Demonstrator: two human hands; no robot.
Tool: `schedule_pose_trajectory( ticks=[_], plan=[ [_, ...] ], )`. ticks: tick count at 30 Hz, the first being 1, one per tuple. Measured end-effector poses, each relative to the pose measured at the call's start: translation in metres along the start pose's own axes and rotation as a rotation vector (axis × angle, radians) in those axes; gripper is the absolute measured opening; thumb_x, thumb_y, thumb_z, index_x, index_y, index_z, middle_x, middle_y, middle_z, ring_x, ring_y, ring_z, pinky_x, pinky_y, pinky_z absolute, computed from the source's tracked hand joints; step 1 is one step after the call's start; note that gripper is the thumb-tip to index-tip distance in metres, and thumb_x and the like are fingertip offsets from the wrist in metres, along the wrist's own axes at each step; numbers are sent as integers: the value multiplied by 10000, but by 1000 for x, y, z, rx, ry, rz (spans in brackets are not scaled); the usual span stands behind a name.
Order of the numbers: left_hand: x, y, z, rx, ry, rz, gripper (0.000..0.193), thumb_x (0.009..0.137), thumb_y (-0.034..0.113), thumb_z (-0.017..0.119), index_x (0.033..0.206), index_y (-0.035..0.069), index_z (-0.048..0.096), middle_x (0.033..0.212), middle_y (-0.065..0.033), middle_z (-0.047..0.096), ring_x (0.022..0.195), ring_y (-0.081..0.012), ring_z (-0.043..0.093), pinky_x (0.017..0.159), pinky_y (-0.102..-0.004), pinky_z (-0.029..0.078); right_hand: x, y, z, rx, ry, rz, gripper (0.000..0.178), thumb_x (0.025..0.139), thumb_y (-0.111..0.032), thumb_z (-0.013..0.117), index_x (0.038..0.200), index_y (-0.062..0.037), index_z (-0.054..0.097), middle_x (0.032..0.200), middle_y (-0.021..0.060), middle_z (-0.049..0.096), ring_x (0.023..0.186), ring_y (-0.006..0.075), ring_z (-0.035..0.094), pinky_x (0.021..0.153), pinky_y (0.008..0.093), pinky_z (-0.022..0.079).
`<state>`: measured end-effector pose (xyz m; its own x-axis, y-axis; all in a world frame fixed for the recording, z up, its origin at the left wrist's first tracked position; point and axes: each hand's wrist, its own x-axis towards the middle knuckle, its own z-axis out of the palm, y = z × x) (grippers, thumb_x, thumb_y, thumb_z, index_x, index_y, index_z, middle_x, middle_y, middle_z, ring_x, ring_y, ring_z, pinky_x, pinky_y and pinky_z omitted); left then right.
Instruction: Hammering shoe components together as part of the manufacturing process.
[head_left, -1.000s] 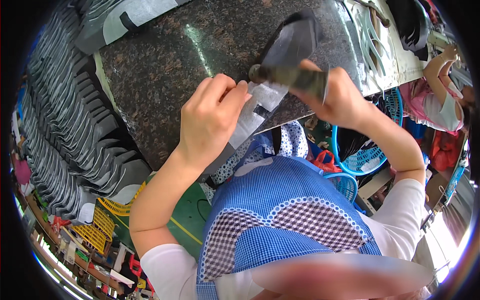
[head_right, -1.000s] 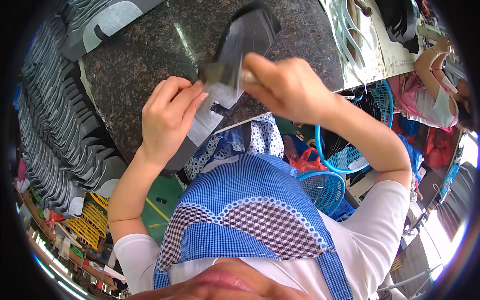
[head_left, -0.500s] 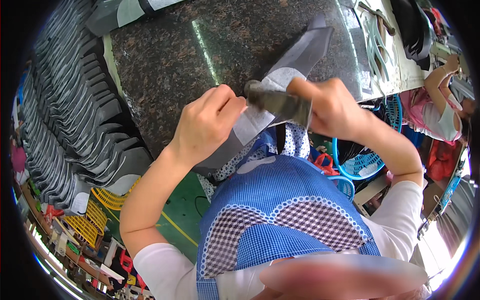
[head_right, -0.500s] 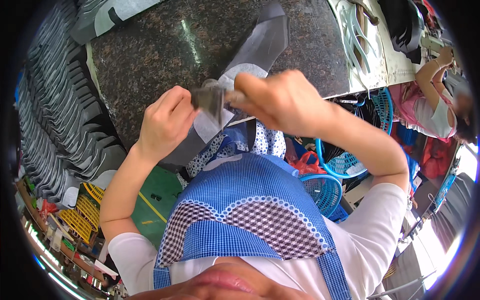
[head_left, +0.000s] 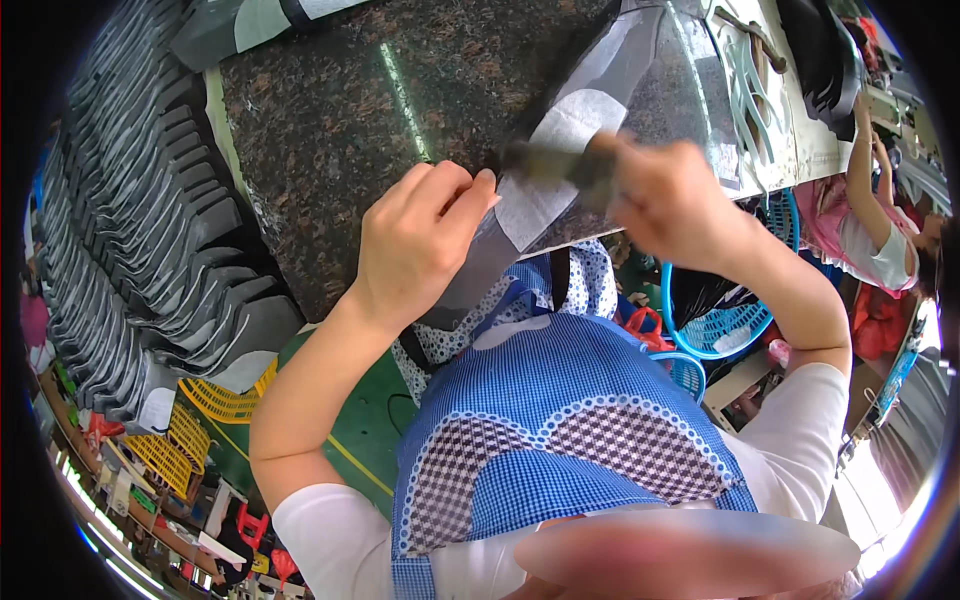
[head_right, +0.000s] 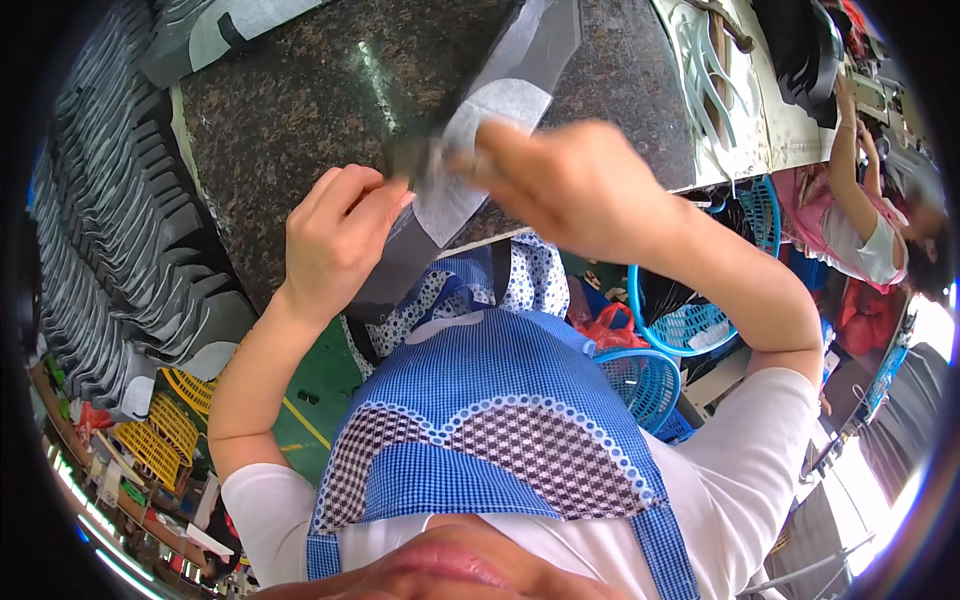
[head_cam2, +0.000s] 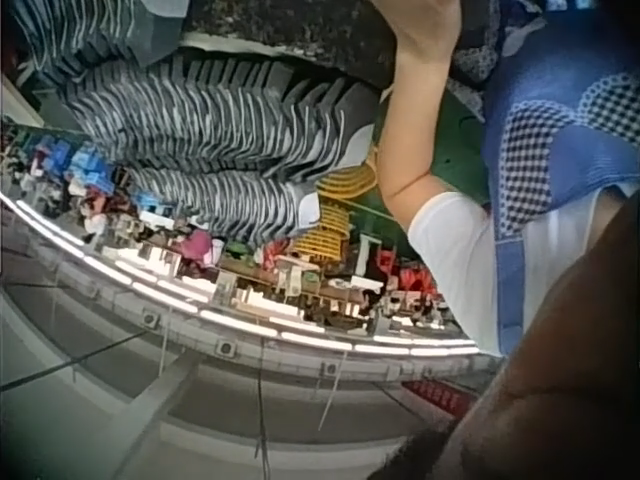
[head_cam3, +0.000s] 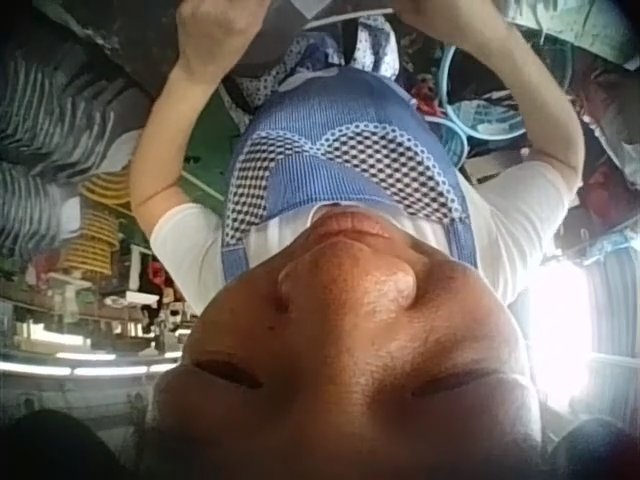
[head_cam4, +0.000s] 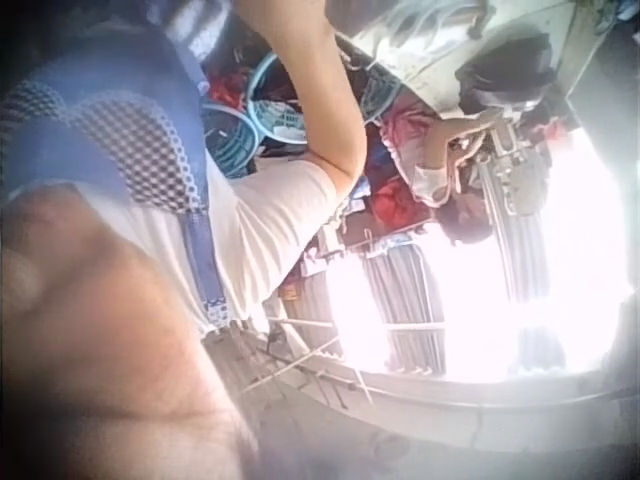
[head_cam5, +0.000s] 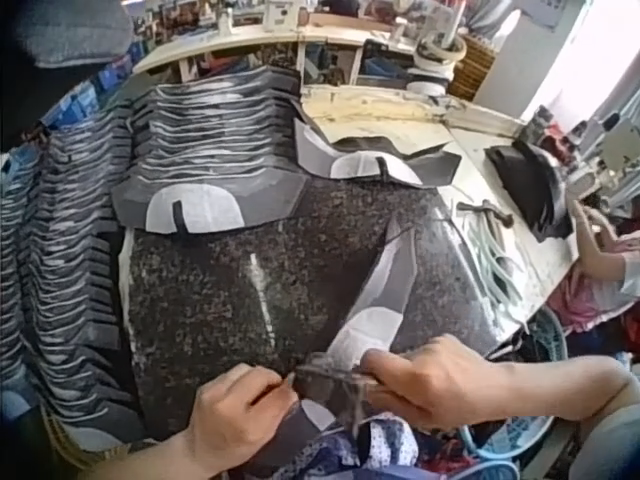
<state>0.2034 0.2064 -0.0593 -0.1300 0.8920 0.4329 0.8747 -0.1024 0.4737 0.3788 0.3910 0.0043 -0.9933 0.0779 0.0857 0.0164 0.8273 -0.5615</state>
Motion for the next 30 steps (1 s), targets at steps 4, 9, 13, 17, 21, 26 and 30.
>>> schedule_pose_trajectory(
  ticks=[4,9,13,17,21,26,30],
  plan=[
    [2,-6,8,103,27,70,199,759,86,761,944,46,698,780,-16,550,696,-162,582,572,-283,489,15,18,-1,-49,156,146,217,944,-232,653,928,-62,519,541,134,494,497,347,567,458,445,415],
    [6,-7,-15,-218,-221,-225,198,808,84,719,996,30,692,862,-54,598,786,-252,620,719,-354,522,-6,-3,19,-28,36,64,206,949,-187,638,925,-40,497,559,156,499,510,362,571,462,437,418],
    [-1,-3,-20,-169,-187,-140,291,776,61,755,1060,21,705,931,-84,625,849,-267,620,709,-366,512,6,11,14,37,160,230,144,939,-141,636,940,-58,519,573,135,533,529,353,592,471,431,438],
    [-11,-3,-21,-135,-146,-119,179,770,50,759,935,25,696,872,-63,623,815,-257,611,699,-363,513,-5,-5,23,63,-35,32,162,932,-113,638,963,-25,506,582,162,530,534,365,593,470,424,429],
    [-15,-8,-23,-111,-141,-123,154,766,53,760,899,33,685,857,-59,623,813,-258,612,701,-368,512,-3,-7,28,180,78,94,162,930,-120,639,963,-37,504,581,141,537,505,344,583,458,413,440],
    [-16,-14,-38,-246,-216,-151,186,755,85,777,910,32,688,867,-72,622,839,-265,621,715,-374,514,-2,-5,38,172,28,141,155,940,-123,639,958,-38,510,589,134,546,495,305,595,456,404,443],
    [-24,-12,-36,-193,-190,-143,208,754,109,784,923,29,692,874,-77,623,835,-265,624,709,-370,515,-5,-15,44,213,42,61,160,936,-131,646,970,-33,524,571,153,519,511,330,594,462,418,444]
  ],
)
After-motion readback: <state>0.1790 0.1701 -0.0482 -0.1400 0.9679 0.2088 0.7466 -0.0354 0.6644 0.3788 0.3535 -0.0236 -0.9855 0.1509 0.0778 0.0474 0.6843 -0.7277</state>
